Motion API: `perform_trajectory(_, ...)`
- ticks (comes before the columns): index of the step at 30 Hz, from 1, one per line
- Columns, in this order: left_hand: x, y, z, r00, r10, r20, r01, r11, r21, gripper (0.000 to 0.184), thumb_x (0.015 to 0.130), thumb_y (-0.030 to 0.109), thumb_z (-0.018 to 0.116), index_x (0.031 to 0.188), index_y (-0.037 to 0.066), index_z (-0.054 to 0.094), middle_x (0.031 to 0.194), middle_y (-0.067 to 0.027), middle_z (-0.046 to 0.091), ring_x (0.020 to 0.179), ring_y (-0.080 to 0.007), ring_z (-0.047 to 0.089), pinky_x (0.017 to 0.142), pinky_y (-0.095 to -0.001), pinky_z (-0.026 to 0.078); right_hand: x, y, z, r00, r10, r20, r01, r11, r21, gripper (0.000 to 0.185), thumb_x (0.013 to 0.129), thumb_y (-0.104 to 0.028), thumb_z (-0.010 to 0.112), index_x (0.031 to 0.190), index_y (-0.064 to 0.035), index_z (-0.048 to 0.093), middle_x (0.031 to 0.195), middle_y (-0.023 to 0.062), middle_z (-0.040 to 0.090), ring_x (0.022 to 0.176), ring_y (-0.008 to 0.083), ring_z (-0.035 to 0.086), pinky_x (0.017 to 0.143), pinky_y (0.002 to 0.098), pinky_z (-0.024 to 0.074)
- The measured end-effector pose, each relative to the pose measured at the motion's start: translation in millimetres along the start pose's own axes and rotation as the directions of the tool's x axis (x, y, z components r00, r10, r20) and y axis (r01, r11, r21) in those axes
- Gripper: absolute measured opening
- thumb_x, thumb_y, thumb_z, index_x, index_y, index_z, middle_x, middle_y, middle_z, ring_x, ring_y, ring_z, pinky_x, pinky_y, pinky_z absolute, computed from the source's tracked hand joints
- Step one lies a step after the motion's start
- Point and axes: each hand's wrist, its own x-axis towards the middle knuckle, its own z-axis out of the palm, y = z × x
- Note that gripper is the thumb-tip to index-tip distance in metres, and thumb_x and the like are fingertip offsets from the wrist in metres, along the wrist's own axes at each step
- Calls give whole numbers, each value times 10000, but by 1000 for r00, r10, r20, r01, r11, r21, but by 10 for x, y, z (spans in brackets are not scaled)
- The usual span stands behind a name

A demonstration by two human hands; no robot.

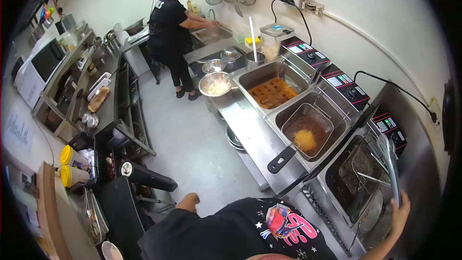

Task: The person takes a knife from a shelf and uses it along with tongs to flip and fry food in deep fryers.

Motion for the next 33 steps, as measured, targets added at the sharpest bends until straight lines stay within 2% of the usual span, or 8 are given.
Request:
perform_trajectory(4, 22, 34, -249, 991, -95, -89, 53, 920, -389, 260, 818, 168, 425, 831, 19, 638, 876, -186, 634, 713, -302, 620, 646, -414, 498, -683, -66, -71, 882, 471, 22, -471, 878, 85, 434, 824, -165, 581, 1189, 44, 475, 1103, 148, 552, 1002, 218, 512, 915, 315, 353)
perform_trajectory(10, 102, 1044, -646, 899, 234, -369, -318, 930, -185, 270, 807, 267, 508, 868, 25, 612, 628, -113, 607, 521, -209, 601, 434, -343, 484, -906, 529, 162, 969, 238, -62, -234, 970, 59, 455, 837, -207, 586, 1197, 46, 467, 1115, 143, 552, 1002, 202, 512, 892, 295, 364)
perform_trajectory(12, -43, 1489, -658, 789, 315, -527, -462, 870, -172, 300, 786, 323, 532, 820, 51, 652, 804, -160, 644, 789, -319, 614, 751, -392, 475, -887, 494, 95, 971, 221, -95, -220, 975, 26, 452, 839, -202, 582, 1198, 48, 466, 1121, 143, 552, 1009, 200, 510, 893, 296, 364)
perform_trajectory(16, -404, 2108, -646, 763, 469, -444, -575, 806, -137, 304, 784, 304, 557, 970, 70, 613, 920, -179, 628, 886, -331, 592, 805, -387, 458, -852, -52, -55, 879, 474, -54, -471, 880, 65, 436, 849, -190, 564, 1198, 51, 463, 1129, 153, 550, 1022, 206, 507, 900, 300, 360)
perform_trajectory(19, -471, 2124, -560, 730, 562, -388, -619, 785, -28, 294, 786, 301, 559, 973, 79, 607, 928, -179, 625, 893, -333, 589, 807, -390, 457, -935, -577, -85, 963, 163, -216, -173, 985, -26, 455, 816, -332, 610, 1047, 57, 567, 1019, 240, 588, 947, 340, 560, 855, 379, 411)
perform_trajectory(21, -376, 1988, -401, 671, 637, -381, -651, 751, 109, 291, 786, 306, 544, 933, 66, 620, 913, -184, 622, 886, -333, 589, 788, -396, 463, -971, -499, -54, 942, 272, -195, -283, 959, -33, 471, 804, -323, 626, 1080, 51, 556, 1040, 234, 584, 954, 345, 555, 858, 382, 408)
perform_trajectory(31, 167, 869, -380, 916, 361, -174, -259, 865, 429, 286, 780, 266, 543, 978, 74, 619, 915, -159, 630, 722, -286, 628, 626, -377, 514, -906, -480, -28, 938, 323, -123, -310, 944, 114, 488, 791, -317, 640, 1120, 31, 544, 1082, 217, 576, 972, 315, 553, 861, 364, 403)
perform_trajectory(33, -26, 887, -405, 919, 294, -264, -255, 952, 172, 270, 772, 215, 550, 1012, 107, 612, 864, -135, 637, 618, -241, 618, 535, -357, 508, -785, 200, 130, 978, 174, -113, -156, 977, 148, 443, 833, -231, 582, 1171, 42, 492, 1112, 180, 561, 1009, 250, 525, 893, 320, 372)
